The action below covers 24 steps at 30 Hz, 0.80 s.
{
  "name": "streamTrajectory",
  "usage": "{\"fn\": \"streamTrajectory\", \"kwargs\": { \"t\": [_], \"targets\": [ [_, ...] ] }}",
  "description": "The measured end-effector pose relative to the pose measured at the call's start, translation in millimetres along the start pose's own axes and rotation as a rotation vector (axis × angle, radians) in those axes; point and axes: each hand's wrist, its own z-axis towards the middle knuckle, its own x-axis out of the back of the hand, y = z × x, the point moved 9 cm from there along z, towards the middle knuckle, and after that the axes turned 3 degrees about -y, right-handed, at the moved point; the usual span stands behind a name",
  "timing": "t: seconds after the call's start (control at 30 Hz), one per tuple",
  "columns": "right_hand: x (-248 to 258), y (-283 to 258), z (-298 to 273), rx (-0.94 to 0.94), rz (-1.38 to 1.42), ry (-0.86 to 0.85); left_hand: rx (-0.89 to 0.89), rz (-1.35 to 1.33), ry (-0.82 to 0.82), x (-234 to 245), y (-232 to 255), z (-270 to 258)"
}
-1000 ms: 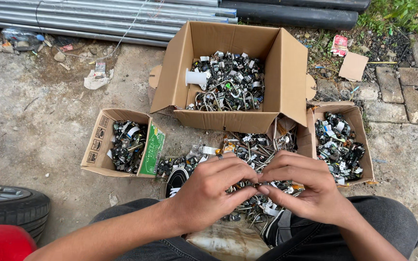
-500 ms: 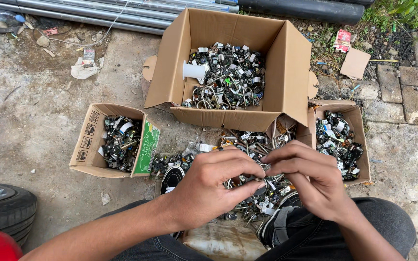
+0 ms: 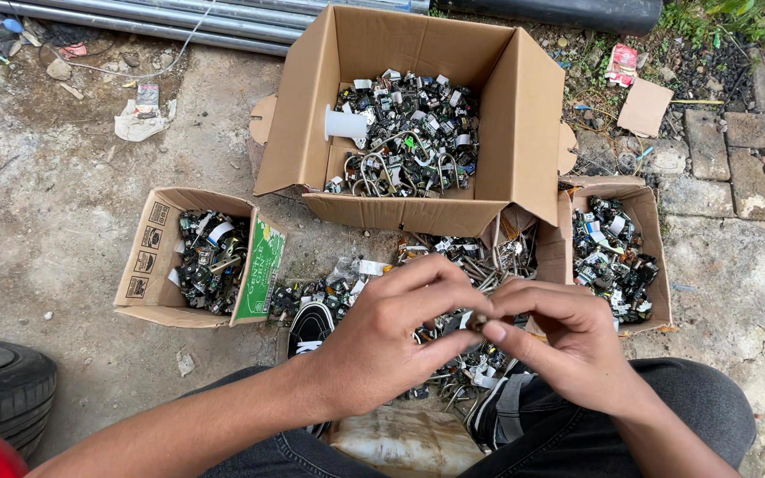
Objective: The person sits on the ground and sorts through small electronic components, picking them up from a pile and placing them into cardboard boxes. They handle circuit boards, wires, and connectors, occasionally inspecting them before placing them into the boxes.
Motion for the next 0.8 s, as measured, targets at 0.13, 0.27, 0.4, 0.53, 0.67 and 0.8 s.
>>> {"fn": "streamTrajectory", "kwargs": {
  "t": [0.13,0.27,0.4,0.53,0.67,0.8],
  "targets": [
    [11,-1,1,-0.014,-0.136,0.097,0.111,0.051,-0.146,-9,-17,-1],
    [12,-7,0,0.024,-0.124,0.13,0.162,0.272,-0.179,-16,-37,-8],
    [14,-13,-2,0.105,-0.152,0.141,0.515,0.318,-0.33,-15,-37,-10],
    [15,-14,-4,0.153,-0.144,0.169,0.485,0.175,-0.291,-16,-39,-7],
    [12,-25,-1,0.22,-0.245,0.163,0.402,-0.077,-0.226,-17,-31,-2],
    [7,-33,1,0.29,-0.332,0.125,0.493,-0.269,-0.205,-22,-39,-5]
  ]
}}
